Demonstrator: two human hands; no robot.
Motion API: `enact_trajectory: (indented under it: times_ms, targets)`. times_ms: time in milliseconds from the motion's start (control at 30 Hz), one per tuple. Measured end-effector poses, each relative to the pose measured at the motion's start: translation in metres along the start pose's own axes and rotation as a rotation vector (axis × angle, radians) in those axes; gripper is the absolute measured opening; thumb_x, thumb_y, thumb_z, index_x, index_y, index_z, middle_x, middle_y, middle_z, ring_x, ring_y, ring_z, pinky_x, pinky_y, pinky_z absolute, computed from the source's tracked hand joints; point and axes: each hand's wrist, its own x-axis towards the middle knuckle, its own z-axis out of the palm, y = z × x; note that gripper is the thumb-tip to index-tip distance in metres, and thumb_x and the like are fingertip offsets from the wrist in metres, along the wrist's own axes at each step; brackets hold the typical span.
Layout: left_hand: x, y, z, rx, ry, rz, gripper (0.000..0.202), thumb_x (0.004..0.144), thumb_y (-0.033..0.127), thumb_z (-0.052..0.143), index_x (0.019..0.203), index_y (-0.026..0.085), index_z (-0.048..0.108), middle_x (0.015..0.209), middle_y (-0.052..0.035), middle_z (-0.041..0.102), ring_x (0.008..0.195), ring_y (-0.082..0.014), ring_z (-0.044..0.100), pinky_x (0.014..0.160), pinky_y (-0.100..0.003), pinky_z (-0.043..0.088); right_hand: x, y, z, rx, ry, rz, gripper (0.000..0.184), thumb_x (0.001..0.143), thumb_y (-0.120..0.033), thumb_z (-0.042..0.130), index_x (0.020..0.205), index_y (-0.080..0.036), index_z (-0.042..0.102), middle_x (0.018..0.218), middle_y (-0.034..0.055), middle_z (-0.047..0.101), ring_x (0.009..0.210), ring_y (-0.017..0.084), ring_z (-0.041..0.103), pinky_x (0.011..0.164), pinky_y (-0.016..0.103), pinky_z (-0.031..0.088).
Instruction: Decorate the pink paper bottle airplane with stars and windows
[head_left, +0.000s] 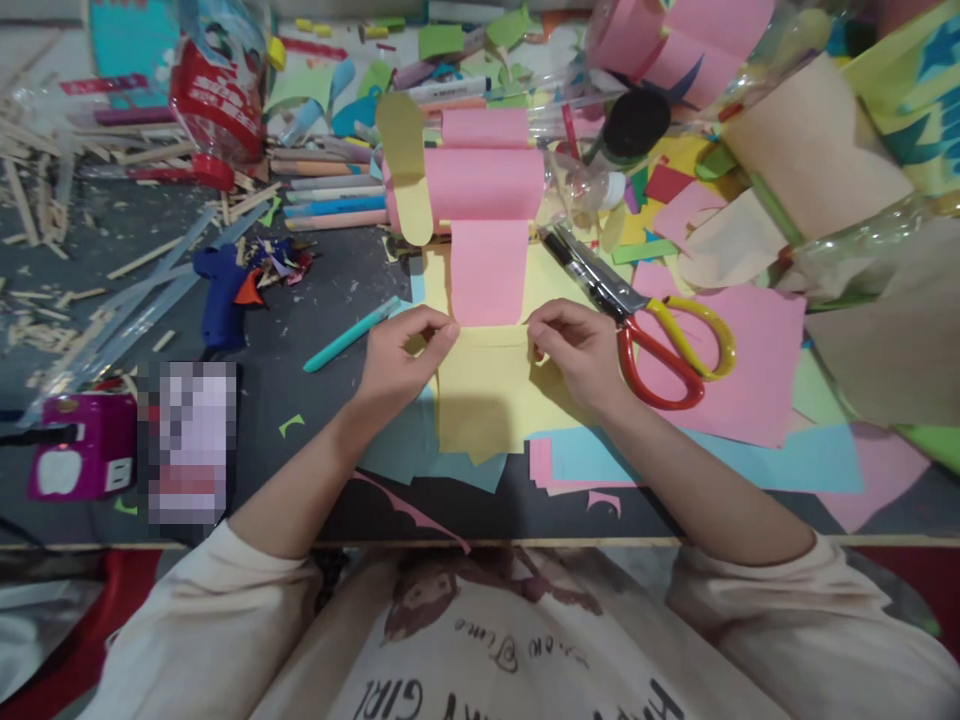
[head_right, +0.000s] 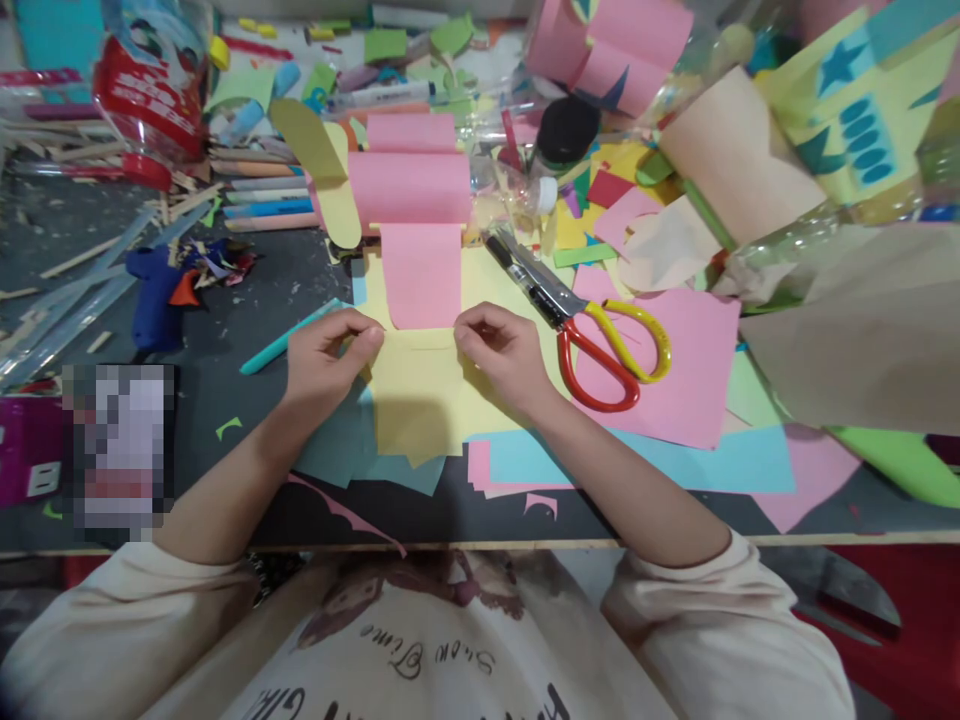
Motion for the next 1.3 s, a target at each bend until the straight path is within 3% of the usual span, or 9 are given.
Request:
enact_trajectory:
  times_ms: [233,433,533,633,733,900,1033,1167,1300]
  targets:
    - [0.0,-0.007,-0.002,-0.029,0.149,-0.08,0.032,0.091,0.043,0.065,0.07,0.019,0.062,0.061,0.0028,0.054,0.056,-0.0099,0.046,0.053,-0.023,0.038,0.001,0.0,0.002,0.055,-0.071,0.067,0.03,0.077,-0.049,0.075,0.078,-0.023,0.062,0.063,-0.0051,0.052,0.057,0.01,0.048,0.054,0.026,0.04]
    - [-0.003,-0.012,-0.001,0.002,0.214,0.001,0.026,0.096,0.044,0.062,0.089,0.02,0.07,0.073,0.0005,0.064,0.063,-0.0112,0.055,0.06,-0.023,0.045,0.0,-0.002,0.001,-0.028,-0.209,0.095,0.034,0.082,-0.041,0.07,0.062,-0.021,0.051,0.058,-0.0058,0.042,0.056,0.009,0.036,0.056,0.028,0.031]
    - [-0.006,-0.011,-0.002,0.122,0.118,0.115,0.031,0.093,0.045,0.066,0.113,0.022,0.07,0.092,-0.0022,0.072,0.073,-0.0138,0.062,0.071,-0.027,0.05,-0.002,-0.004,0.0,-0.015,-0.232,0.116,0.03,0.08,-0.038,0.069,0.062,-0.02,0.053,0.06,-0.0048,0.044,0.057,0.009,0.037,0.056,0.027,0.029]
    - [-0.008,-0.008,-0.005,0.3,-0.028,0.2,0.037,0.092,0.046,0.068,0.121,0.023,0.07,0.102,-0.0039,0.075,0.082,-0.0178,0.067,0.081,-0.032,0.05,-0.002,-0.006,0.001,0.009,-0.24,0.134,0.029,0.079,-0.038,0.068,0.062,-0.02,0.053,0.06,-0.0042,0.045,0.058,0.01,0.038,0.055,0.026,0.029]
    - [-0.007,-0.006,-0.007,0.388,-0.069,0.227,0.029,0.1,0.041,0.056,0.116,0.023,0.072,0.1,-0.0047,0.076,0.085,-0.0194,0.069,0.083,-0.033,0.048,-0.002,-0.007,0.0,0.01,-0.231,0.141,0.031,0.077,-0.037,0.068,0.059,-0.021,0.049,0.058,-0.0054,0.041,0.055,0.009,0.034,0.053,0.026,0.026]
    - [-0.004,-0.002,-0.007,0.367,-0.066,0.264,0.032,0.105,0.029,0.043,0.093,0.021,0.071,0.083,-0.003,0.074,0.079,-0.0169,0.067,0.074,-0.029,0.049,0.0,-0.006,-0.001,0.039,-0.235,0.152,0.028,0.075,-0.035,0.065,0.058,-0.021,0.049,0.056,-0.0054,0.042,0.053,0.008,0.034,0.051,0.025,0.025]
    - [-0.005,0.002,-0.01,0.346,-0.042,0.255,0.035,0.107,0.033,0.038,0.096,0.02,0.069,0.083,-0.0031,0.072,0.077,-0.0159,0.065,0.072,-0.028,0.049,0.002,-0.006,-0.002,0.058,-0.218,0.153,0.028,0.074,-0.033,0.065,0.056,-0.022,0.047,0.053,-0.008,0.036,0.049,0.006,0.027,0.049,0.025,0.023]
    - [-0.008,0.002,-0.01,0.354,-0.088,0.275,0.033,0.1,0.05,0.053,0.105,0.021,0.069,0.081,-0.0026,0.068,0.075,-0.0183,0.062,0.071,-0.03,0.049,0.001,-0.005,-0.002,0.018,-0.254,0.191,0.028,0.074,-0.036,0.065,0.057,-0.021,0.049,0.055,-0.0066,0.041,0.051,0.007,0.032,0.05,0.024,0.024]
    - [-0.007,0.003,-0.008,0.313,-0.074,0.237,0.019,0.097,0.033,0.054,0.091,0.023,0.069,0.072,-0.0013,0.064,0.067,-0.0169,0.058,0.07,-0.031,0.047,-0.001,-0.005,-0.002,-0.001,-0.266,0.207,0.03,0.076,-0.037,0.066,0.058,-0.021,0.048,0.057,-0.0063,0.041,0.054,0.008,0.034,0.051,0.025,0.026]
